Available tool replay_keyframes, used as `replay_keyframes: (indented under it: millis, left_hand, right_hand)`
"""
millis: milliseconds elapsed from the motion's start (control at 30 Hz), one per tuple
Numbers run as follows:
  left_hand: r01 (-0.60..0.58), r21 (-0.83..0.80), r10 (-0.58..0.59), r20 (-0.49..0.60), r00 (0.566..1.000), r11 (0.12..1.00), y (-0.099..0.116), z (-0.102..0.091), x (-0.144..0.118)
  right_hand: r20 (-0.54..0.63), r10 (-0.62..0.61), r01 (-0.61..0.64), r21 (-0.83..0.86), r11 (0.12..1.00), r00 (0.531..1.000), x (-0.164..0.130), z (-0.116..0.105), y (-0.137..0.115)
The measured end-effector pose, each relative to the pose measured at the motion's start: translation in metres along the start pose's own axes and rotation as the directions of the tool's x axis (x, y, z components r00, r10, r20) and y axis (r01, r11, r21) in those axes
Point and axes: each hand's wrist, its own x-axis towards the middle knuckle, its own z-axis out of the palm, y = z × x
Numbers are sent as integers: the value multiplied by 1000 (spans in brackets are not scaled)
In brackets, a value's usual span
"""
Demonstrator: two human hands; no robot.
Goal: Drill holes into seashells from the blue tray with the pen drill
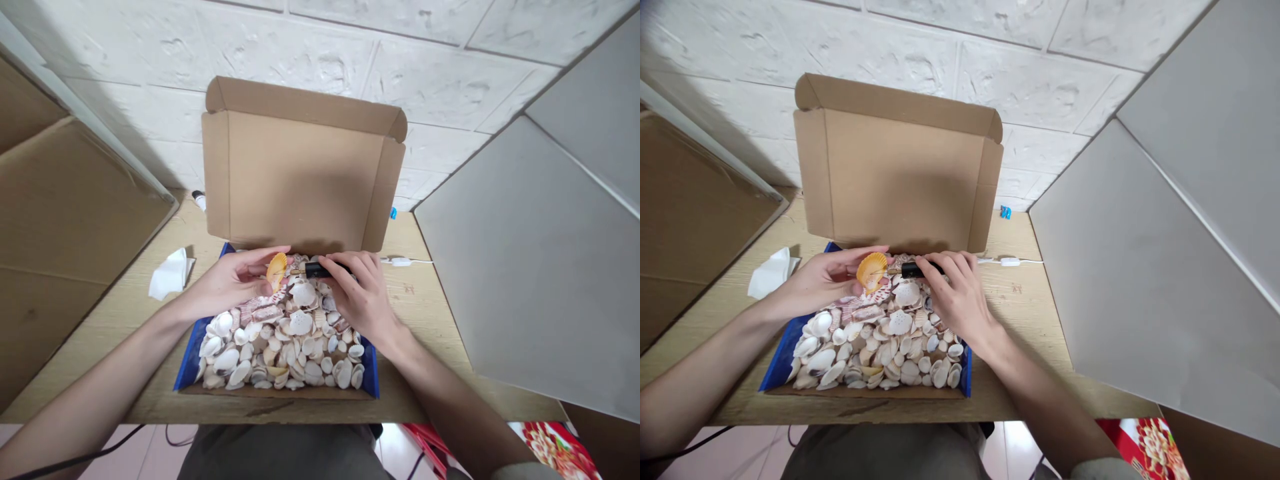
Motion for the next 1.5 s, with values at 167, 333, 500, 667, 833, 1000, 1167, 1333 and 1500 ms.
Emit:
replay_keyframes:
  millis: [167, 333, 500, 667, 833, 1000, 1167, 1333, 1500]
  left_hand:
    - [-15, -1, 15, 9, 1000, 1000, -1, 0, 0]
    - [-39, -29, 40, 33, 999, 999, 0, 1, 1]
    - [-30, -21, 31, 37, 999, 999, 0, 1, 1]
    - [-36, -33, 37, 26, 999, 999, -2, 0, 1]
    - [-21, -30, 22, 37, 999, 999, 0, 0, -1]
    - [-1, -48, 3, 55, 998, 999, 4, 3, -3]
    - [-31, -57, 34, 40, 999, 998, 3, 2, -2]
    - [-51, -38, 54, 64, 997, 998, 1, 0, -3]
    - [-63, -19, 65, 80, 995, 998, 2, 0, -3]
  right_hand:
    - [-3, 2, -2, 14, 1000, 1000, 0, 0, 0]
    - [-2, 8, -8, 19, 1000, 1000, 0, 1, 0]
    - [2, 3, -3, 6, 1000, 1000, 1, 0, -1]
    - [3, 7, -7, 9, 1000, 1000, 1, -1, -1]
    - [-28, 27, -27, 10, 1000, 999, 1, 0, -1]
    - [-48, 27, -27, -5, 1000, 999, 1, -1, -1]
    - [-15, -6, 6, -24, 1000, 1000, 1, -1, -2]
    - [41, -1, 3, -33, 999, 999, 0, -1, -2]
    - [60, -27, 30, -39, 999, 998, -1, -1, -2]
